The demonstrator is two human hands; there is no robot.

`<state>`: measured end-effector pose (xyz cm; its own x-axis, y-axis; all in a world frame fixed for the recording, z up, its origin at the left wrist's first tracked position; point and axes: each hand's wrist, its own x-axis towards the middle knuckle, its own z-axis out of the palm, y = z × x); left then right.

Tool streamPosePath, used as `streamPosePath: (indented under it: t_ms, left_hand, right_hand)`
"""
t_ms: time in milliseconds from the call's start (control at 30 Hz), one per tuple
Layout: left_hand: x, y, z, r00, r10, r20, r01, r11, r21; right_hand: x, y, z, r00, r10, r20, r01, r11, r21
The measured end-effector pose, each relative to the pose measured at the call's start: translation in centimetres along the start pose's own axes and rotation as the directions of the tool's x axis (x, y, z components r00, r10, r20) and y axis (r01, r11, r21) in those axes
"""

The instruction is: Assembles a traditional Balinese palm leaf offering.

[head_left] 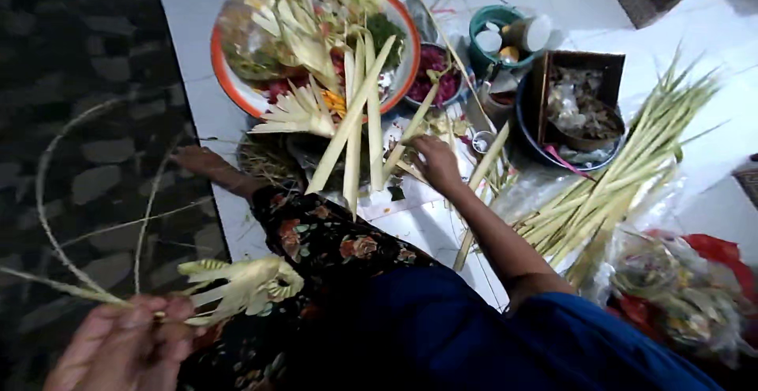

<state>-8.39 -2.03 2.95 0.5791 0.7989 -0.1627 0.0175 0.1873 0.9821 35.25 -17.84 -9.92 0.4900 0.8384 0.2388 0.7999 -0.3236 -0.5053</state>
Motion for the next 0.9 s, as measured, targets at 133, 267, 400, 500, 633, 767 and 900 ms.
streamPosePath:
  t_ms: [133, 267, 400, 500, 633, 767, 900]
  left_hand:
    - [1.8, 3.0, 4.5, 0.989, -0.119, -0.086, 0.118, 0.993, -0.011]
    - [2.3, 2.5, 5.5, 1.000, 0.004, -0.005, -0.003, 0.998, 0.055]
    - [2.6, 1.7, 5.4, 0.994, 0.105, -0.008, -0.101, 0.967, 0.233]
    - [2.8, 2.4, 5.8, 0.994, 0.032, -0.105, 0.002, 0.951, 0.308]
    - [3.3, 3.2, 5.7, 0.981, -0.085, -0.175, 0.141, 0.931, 0.336]
    - [3.8, 3.1, 5.6, 0.989, -0.081, -0.124, 0.118, 0.938, 0.327]
    - [4.0, 3.5, 5.7, 0.994, -0.073, -0.078, 0.096, 0.935, 0.343]
  right_hand:
    - [-8.0, 10.3, -1.1, 0.799, 0.527, 0.291, -0.483, 0.849, -0.214]
    - [-13.0, 13.2, 1.0, 0.655, 0.659, 0.370, -0.562, 0.752, -0.344]
    - [-13.6, 13.3, 1.9, 0.729, 0.622, 0.286, -0.510, 0.773, -0.378]
    - [-13.7, 12.7, 0.7, 0.779, 0.603, 0.172, -0.551, 0.789, -0.272]
    - [-11.8, 11.3, -1.2, 0.787, 0.614, 0.057, -0.614, 0.789, -0.016]
    - [-5.6, 5.9, -1.5, 0.953, 0.288, 0.092, -0.303, 0.903, 0.305]
    - [0.3, -6.3, -1.6, 0.961, -0.143, 0.235, -0.043, 0.766, 0.642]
